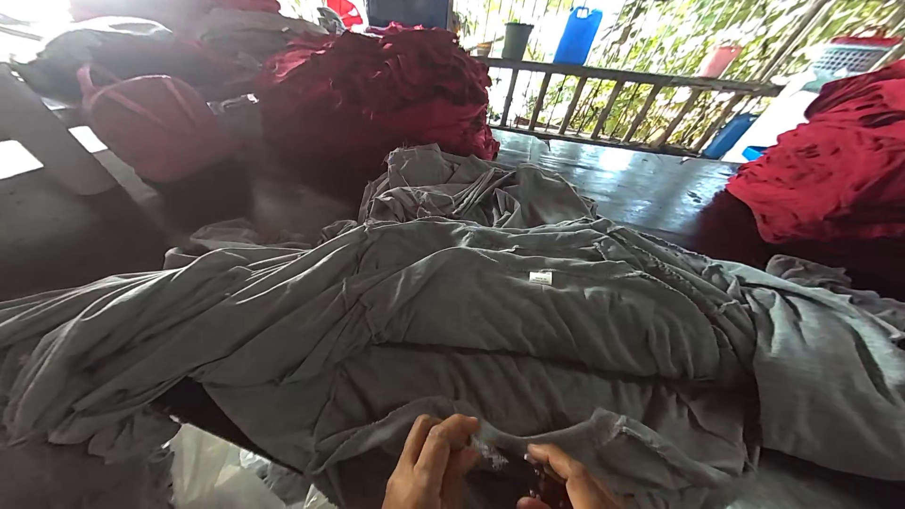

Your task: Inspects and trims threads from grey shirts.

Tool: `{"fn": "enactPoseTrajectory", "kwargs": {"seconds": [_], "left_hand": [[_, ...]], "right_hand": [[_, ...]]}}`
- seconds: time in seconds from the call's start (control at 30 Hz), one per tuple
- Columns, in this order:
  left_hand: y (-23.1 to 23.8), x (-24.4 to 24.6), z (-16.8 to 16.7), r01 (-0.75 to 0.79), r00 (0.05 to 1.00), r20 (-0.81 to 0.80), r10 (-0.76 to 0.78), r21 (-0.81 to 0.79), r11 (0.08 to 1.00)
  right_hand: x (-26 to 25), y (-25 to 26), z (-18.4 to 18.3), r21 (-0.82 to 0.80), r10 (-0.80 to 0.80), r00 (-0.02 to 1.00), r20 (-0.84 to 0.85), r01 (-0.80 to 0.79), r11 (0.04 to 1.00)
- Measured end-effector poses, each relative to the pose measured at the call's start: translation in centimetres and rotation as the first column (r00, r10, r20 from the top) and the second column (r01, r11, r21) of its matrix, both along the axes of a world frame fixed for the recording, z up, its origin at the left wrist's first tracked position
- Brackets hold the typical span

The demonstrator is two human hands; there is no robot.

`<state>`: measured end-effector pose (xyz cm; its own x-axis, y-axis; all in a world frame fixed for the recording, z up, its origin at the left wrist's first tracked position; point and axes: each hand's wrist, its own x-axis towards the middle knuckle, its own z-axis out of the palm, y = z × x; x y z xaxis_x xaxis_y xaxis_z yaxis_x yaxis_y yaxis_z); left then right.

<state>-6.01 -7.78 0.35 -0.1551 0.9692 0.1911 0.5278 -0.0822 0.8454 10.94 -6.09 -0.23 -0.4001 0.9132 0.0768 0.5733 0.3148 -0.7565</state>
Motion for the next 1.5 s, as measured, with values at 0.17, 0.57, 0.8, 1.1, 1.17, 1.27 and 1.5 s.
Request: {"fn": "enactPoseTrajectory", "kwargs": {"seconds": [0.17, 0.57, 0.8, 1.1, 1.17, 1.27, 1.5], "left_hand": [[0.3, -0.4, -0.3, 0.002, 0.999, 0.034, -0.002, 0.001, 1.000], [1.2, -0.8, -0.7, -0.055, 0.998, 0.036, 0.058, -0.075, 0.996], [1.4, -0.9, -1.0, -0.057, 0.997, 0.046, 0.061, -0.081, 0.995], [1.3, -1.0, -1.3, -0.050, 0.997, 0.054, 0.053, -0.049, 0.998], [1.3, -1.0, -1.4, -0.048, 0.997, 0.053, 0.050, -0.042, 0.998], [1.3, -1.0, -1.5, -0.044, 0.998, 0.047, 0.045, -0.028, 0.999], [1.3, -1.0, -1.6, -0.040, 0.998, 0.052, 0.041, -0.027, 0.999]], "right_hand": [[-0.1, -0.1, -0.1, 0.072, 0.011, 1.000, 0.019, -0.012, 0.997], [-0.6, -0.6, -1.1, 0.173, -0.008, 0.999, 0.053, -0.002, 0.985], [-0.4, -1.3, -1.3, 0.152, -0.042, 0.996, 0.082, 0.029, 0.988], [-1.5, -0.7, -1.8, 0.165, -0.099, 0.992, 0.080, 0.085, 0.983], [-1.6, -0.7, -1.8, 0.164, -0.102, 0.991, 0.081, 0.087, 0.983], [-1.5, -0.5, -2.1, 0.159, -0.098, 0.994, 0.053, 0.089, 0.983], [-1.4, -0.3, -2.4, 0.135, -0.100, 0.995, -0.001, 0.100, 0.986]]}}
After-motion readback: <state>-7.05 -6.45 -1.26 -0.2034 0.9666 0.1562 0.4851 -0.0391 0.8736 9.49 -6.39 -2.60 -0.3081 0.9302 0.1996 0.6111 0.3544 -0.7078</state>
